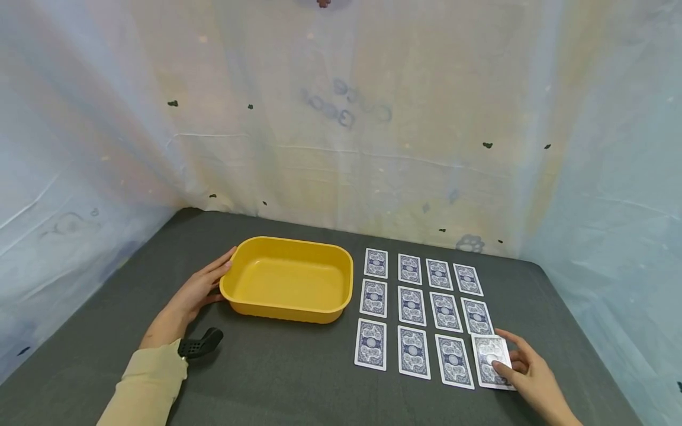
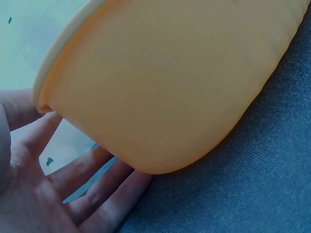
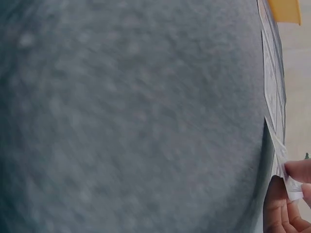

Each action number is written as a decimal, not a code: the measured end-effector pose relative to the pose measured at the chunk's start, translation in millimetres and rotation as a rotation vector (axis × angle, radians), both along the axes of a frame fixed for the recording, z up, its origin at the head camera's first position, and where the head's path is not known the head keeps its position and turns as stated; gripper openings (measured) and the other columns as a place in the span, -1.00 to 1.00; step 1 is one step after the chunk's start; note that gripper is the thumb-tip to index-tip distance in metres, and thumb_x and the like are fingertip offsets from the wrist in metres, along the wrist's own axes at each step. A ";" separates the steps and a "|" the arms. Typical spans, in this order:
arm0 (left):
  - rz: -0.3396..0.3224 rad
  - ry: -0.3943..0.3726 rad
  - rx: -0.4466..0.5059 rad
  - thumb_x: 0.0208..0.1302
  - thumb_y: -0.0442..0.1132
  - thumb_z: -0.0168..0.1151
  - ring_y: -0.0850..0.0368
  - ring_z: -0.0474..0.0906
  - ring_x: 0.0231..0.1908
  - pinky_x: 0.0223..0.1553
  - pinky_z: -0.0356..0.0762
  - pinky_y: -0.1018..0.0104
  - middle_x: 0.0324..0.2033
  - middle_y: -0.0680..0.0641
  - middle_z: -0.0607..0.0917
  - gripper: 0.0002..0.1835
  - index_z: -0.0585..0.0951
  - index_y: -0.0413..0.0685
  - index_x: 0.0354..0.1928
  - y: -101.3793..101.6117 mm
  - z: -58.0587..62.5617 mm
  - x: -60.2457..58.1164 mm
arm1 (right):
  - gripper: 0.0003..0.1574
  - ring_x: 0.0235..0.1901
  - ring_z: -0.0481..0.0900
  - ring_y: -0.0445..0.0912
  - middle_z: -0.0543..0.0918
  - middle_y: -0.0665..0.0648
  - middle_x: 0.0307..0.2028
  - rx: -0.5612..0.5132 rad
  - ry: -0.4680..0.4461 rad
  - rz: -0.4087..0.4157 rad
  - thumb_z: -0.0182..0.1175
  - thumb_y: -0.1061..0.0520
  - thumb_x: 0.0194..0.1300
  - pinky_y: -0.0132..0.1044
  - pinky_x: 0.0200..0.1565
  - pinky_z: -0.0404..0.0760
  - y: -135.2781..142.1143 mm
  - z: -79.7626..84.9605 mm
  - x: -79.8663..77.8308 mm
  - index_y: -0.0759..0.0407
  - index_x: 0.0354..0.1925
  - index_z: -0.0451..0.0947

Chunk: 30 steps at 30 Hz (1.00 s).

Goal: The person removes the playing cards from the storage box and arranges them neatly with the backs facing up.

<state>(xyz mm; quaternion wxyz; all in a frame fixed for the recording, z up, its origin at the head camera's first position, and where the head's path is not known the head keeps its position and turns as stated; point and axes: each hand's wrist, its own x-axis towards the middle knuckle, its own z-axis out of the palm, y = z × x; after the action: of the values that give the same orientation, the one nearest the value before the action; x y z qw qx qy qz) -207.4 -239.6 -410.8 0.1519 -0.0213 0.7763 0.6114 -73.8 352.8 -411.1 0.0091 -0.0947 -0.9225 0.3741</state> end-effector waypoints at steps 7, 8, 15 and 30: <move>0.006 -0.006 0.003 0.41 0.28 -0.17 -0.26 -0.03 0.44 0.22 0.36 -0.01 0.52 -0.05 -0.16 -0.29 -0.12 0.43 0.49 0.2 -0.7 -0.4 | -0.11 -0.52 0.52 -0.30 0.62 0.12 -0.35 0.047 -0.050 0.017 0.35 0.14 0.17 -0.41 -0.48 0.49 4.2 3.3 -2.0 0.32 0.35 0.19; 0.007 -0.007 0.003 0.41 0.28 -0.17 -0.26 -0.04 0.44 0.22 0.36 -0.02 0.52 -0.05 -0.16 -0.30 -0.12 0.43 0.49 0.3 -0.7 -0.4 | -0.11 -0.53 0.51 -0.30 0.63 0.12 -0.35 0.048 -0.050 0.016 0.36 0.14 0.17 -0.41 -0.49 0.49 4.9 2.9 -2.2 0.32 0.35 0.19; 0.006 -0.015 0.001 0.40 0.29 -0.17 -0.25 -0.03 0.44 0.18 0.39 0.06 0.52 -0.05 -0.16 -0.29 -0.12 0.43 0.49 0.2 0.1 -0.6 | -0.18 -0.54 0.51 -0.33 0.67 0.12 -0.35 0.033 -0.025 0.015 0.40 0.19 0.11 -0.40 -0.51 0.49 8.8 -1.1 -1.8 0.42 0.23 0.24; 0.009 -0.020 -0.010 0.38 0.31 -0.15 -0.24 -0.02 0.44 0.16 0.40 0.09 0.52 -0.05 -0.16 -0.27 -0.12 0.43 0.49 -1.5 2.1 0.0 | -0.52 -0.64 0.19 -0.34 0.31 -0.11 -0.63 0.344 0.008 0.273 0.42 0.01 0.06 -0.43 -0.57 0.18 16.4 5.2 -7.9 0.16 -0.04 0.64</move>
<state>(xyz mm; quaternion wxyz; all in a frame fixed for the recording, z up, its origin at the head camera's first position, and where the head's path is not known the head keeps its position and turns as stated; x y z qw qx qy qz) -207.4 -241.1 -408.7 0.1567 -0.0317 0.7778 0.6079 -81.7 369.2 -405.9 -0.0218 0.0357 -0.9770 0.2092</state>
